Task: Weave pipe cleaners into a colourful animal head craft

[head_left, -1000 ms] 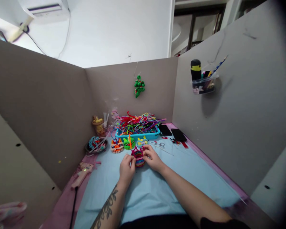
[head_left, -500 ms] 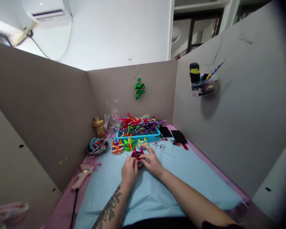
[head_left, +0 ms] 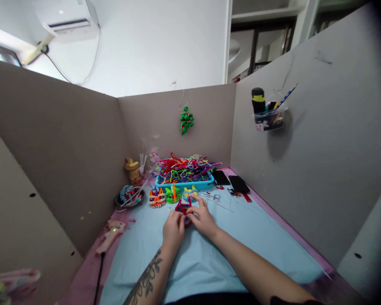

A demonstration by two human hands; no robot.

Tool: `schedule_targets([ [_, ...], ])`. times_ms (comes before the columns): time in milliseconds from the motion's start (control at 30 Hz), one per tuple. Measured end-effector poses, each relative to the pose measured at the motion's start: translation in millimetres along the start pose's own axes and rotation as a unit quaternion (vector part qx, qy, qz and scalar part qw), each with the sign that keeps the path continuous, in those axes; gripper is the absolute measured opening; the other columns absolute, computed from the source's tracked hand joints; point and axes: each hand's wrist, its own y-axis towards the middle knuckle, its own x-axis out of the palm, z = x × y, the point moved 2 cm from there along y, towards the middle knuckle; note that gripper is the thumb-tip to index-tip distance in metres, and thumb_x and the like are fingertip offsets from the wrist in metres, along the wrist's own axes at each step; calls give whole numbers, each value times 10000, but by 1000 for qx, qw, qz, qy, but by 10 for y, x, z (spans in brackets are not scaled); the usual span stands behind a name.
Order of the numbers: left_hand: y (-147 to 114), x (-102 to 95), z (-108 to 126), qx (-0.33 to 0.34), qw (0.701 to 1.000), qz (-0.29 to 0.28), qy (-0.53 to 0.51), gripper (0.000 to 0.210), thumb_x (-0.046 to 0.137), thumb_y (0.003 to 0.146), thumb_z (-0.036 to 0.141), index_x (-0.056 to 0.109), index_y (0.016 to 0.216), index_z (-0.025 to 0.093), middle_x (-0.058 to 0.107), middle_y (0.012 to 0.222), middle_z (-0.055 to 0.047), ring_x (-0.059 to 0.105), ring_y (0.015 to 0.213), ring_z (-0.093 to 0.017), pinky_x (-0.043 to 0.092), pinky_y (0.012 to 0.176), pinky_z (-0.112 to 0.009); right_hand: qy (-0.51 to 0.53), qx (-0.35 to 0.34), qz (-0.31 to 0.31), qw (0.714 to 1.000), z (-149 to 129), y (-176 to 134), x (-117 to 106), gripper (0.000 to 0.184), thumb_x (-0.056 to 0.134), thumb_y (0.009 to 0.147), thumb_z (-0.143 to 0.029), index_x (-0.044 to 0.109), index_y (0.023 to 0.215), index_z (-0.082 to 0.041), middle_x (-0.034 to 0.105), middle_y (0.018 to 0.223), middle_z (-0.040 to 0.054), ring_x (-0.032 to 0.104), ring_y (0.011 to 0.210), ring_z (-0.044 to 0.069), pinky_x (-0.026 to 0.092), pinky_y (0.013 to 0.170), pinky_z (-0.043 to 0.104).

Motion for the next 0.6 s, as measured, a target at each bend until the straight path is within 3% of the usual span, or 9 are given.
schedule_targets([
  [367, -6, -9, -47, 4, 1000, -23, -10, 196, 382, 857, 239, 552, 769, 196, 563, 755, -35, 542, 708, -162, 422, 649, -264, 38, 57, -25, 997, 5, -22, 65, 86, 576, 712, -136, 639, 689, -190, 388, 1288, 89, 335, 1238, 260, 286, 1028, 421],
  [600, -8, 30, -70, 9, 1000, -22, -18, 200, 360, 863, 220, 521, 747, 194, 565, 759, -35, 546, 717, -160, 421, 650, -262, 56, 40, -8, 998, -9, -47, 115, 93, 563, 715, -128, 615, 676, -195, 415, 1279, 77, 363, 1216, 253, 300, 1025, 422],
])
